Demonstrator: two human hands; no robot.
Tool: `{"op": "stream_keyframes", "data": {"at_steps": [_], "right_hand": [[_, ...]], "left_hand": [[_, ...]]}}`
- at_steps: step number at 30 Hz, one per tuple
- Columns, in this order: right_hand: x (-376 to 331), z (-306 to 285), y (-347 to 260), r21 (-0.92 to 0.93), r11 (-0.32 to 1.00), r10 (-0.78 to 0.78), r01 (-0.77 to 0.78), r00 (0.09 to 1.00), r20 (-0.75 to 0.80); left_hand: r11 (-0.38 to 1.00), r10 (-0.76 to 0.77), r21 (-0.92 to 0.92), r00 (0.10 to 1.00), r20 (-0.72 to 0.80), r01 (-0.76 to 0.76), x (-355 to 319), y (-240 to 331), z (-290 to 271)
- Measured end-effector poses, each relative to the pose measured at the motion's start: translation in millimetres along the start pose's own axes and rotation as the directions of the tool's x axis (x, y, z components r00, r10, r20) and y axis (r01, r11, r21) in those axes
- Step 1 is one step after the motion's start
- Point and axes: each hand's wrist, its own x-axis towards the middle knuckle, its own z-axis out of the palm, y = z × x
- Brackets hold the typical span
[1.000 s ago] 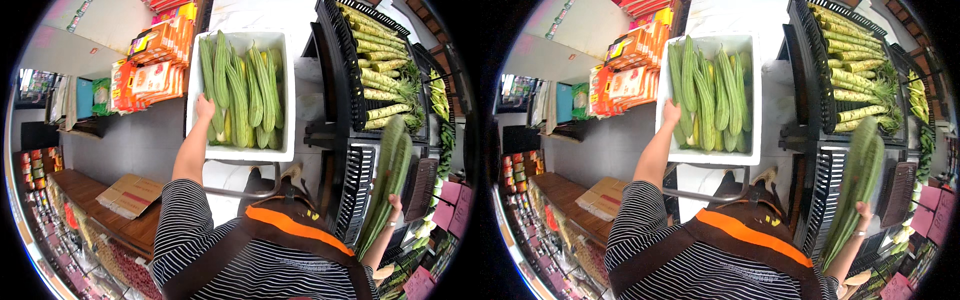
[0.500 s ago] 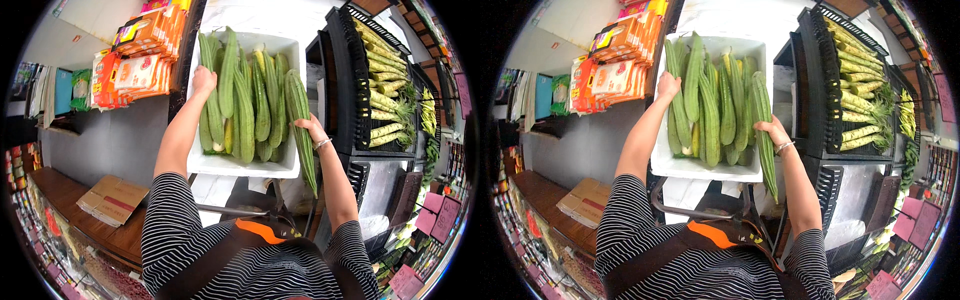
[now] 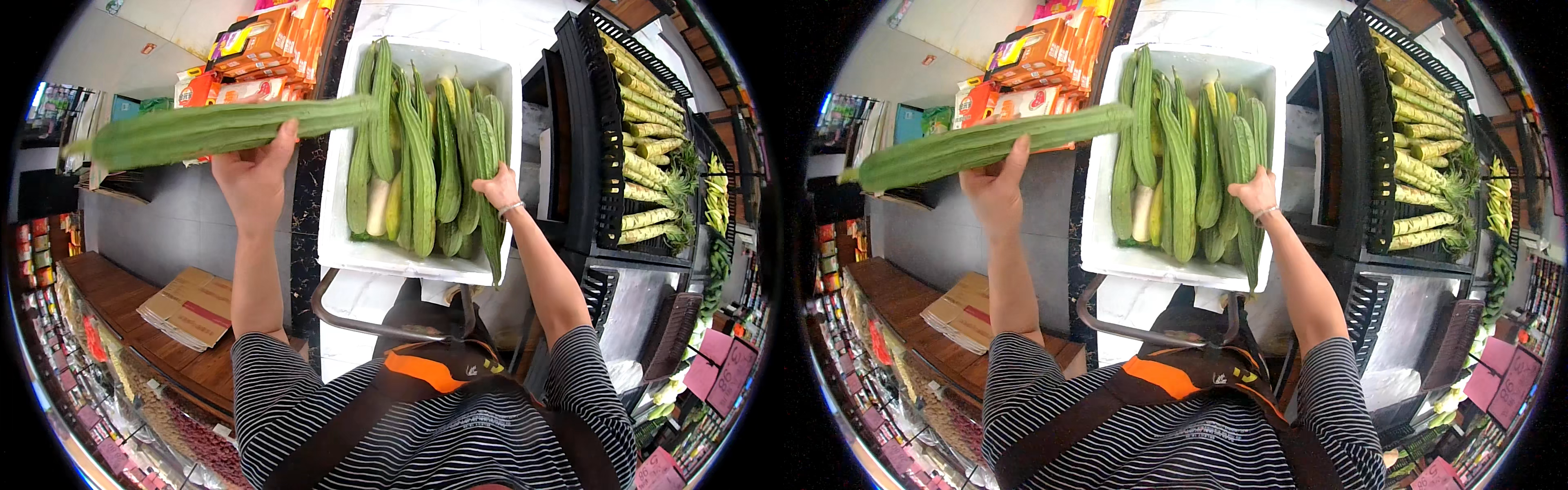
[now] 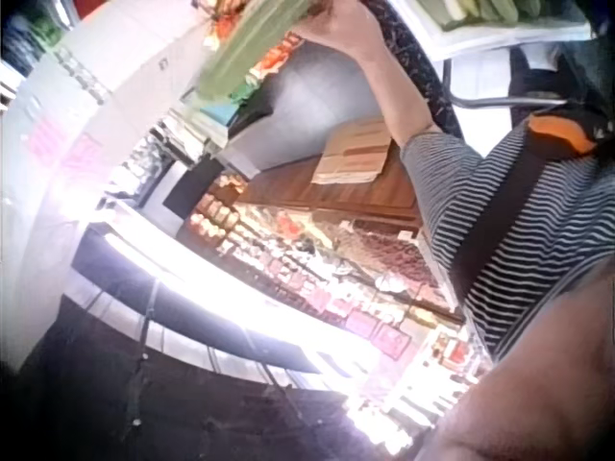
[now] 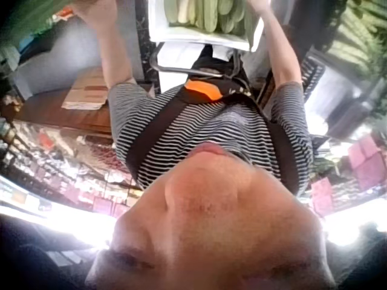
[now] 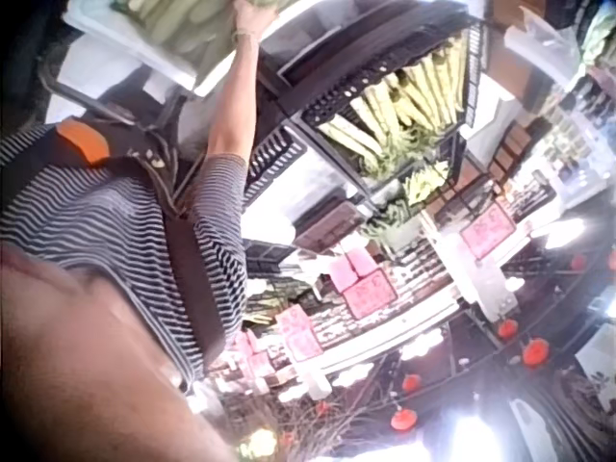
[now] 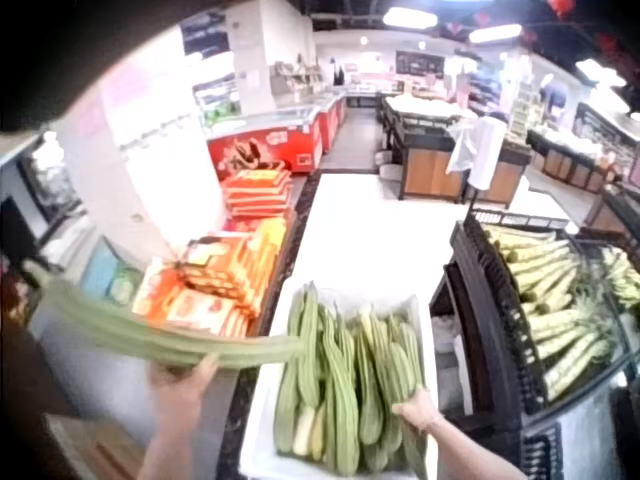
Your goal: The person transfers daikon radishes, cucumbers, and luffa gourds from display bins into a white styrofoam box on a hand truck. They walk through the produce aisle, briefly interact with a scale, then continue loading vegetables and arranging them in the box.
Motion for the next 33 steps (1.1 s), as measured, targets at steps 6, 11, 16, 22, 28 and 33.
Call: {"op": "stream_keyframes", "data": {"at_steps": [6,11,16,22,28,33], "right_hand": [[16,32,-10,-0.159,0.971,0.151,-0.182,0.971,-0.186],[15,43,2,-0.111,0.976,0.169,-0.186,0.974,-0.149],[10,46,14,-0.107,0.988,0.099,-0.115,0.985,-0.144],[4,44,34,-0.056,0.997,-0.058,0.050,0.988,-0.146],[3,48,45,-0.069,0.996,-0.076,0.063,0.977,-0.197],[-13,52,43,-0.049,0.993,-0.116,0.106,0.952,-0.284]], "left_hand": [[0.912,0.398,0.005,0.886,0.237,-0.411,22,-39,24],[0.565,0.524,0.050,0.405,0.749,-0.824,12,-104,49],[0.366,0.355,-0.049,0.091,0.930,-0.929,-31,-191,61],[0.311,0.029,-0.014,-0.005,1.000,-0.950,-65,-261,31],[0.504,0.029,-0.038,-0.027,0.999,-0.863,-74,-252,13],[0.607,-0.011,0.530,0.661,0.750,-0.592,-34,-254,29]]}}
